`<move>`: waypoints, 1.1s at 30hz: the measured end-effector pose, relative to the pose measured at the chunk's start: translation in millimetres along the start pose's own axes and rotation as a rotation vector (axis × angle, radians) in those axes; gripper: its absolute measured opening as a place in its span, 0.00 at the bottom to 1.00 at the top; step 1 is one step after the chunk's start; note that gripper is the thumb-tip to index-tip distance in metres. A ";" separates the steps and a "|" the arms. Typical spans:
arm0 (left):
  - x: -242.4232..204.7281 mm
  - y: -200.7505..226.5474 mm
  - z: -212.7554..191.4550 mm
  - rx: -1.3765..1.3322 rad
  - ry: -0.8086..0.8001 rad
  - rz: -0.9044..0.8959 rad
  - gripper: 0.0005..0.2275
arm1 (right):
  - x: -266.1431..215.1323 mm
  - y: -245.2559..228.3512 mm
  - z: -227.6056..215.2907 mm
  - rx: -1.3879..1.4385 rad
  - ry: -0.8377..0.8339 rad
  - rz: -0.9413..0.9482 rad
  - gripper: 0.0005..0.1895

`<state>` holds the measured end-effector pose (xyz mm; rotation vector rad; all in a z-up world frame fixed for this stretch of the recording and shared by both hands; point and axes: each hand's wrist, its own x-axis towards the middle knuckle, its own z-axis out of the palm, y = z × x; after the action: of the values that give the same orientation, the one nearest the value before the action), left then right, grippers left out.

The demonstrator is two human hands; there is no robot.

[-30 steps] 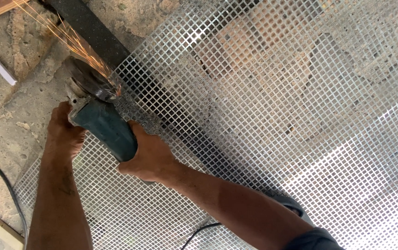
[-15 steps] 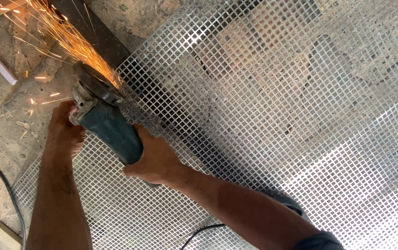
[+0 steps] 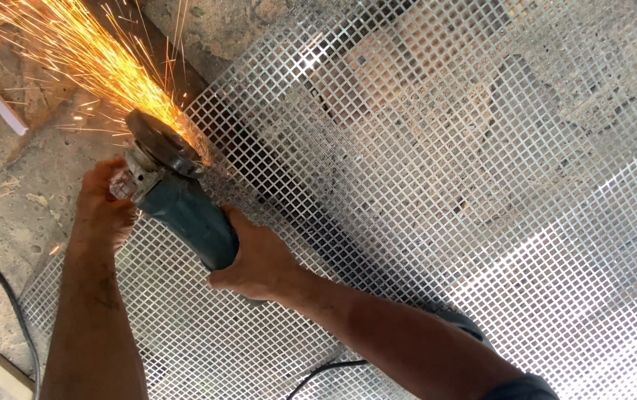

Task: The person uses an angle grinder to cut through a section of metal mesh on the ground.

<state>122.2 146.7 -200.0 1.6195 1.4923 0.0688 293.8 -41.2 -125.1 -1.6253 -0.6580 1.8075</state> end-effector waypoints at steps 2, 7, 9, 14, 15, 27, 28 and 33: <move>-2.2 3.3 -0.9 0.046 0.010 -0.010 0.29 | -2.5 1.5 0.3 0.028 -0.003 -0.010 0.47; -7.0 0.4 -6.0 0.239 0.014 -0.021 0.19 | -7.7 4.9 2.2 0.052 -0.001 0.014 0.46; 7.7 -23.2 -8.6 0.193 -0.016 0.142 0.21 | -9.6 5.5 0.9 0.043 -0.002 0.016 0.46; -9.9 8.6 -7.0 0.172 -0.014 0.034 0.20 | -11.6 10.4 0.2 0.051 -0.007 0.011 0.46; -4.1 -2.8 -7.5 0.149 -0.009 0.103 0.19 | -11.9 12.4 0.7 0.052 -0.017 0.013 0.48; 10.3 -28.5 -11.3 0.173 -0.011 0.249 0.23 | -14.8 35.3 3.1 -0.004 0.019 -0.006 0.46; 0.4 -7.9 -9.6 0.173 -0.009 0.251 0.23 | -18.5 31.3 1.9 -0.005 0.019 -0.008 0.46; -19.9 27.5 -6.8 0.173 -0.006 -0.036 0.22 | -25.3 28.4 -1.0 0.044 0.001 0.075 0.48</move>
<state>134.0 138.0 -168.6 1.7275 1.5577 -0.0872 293.0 -79.1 -128.2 -1.6410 -0.5596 1.8610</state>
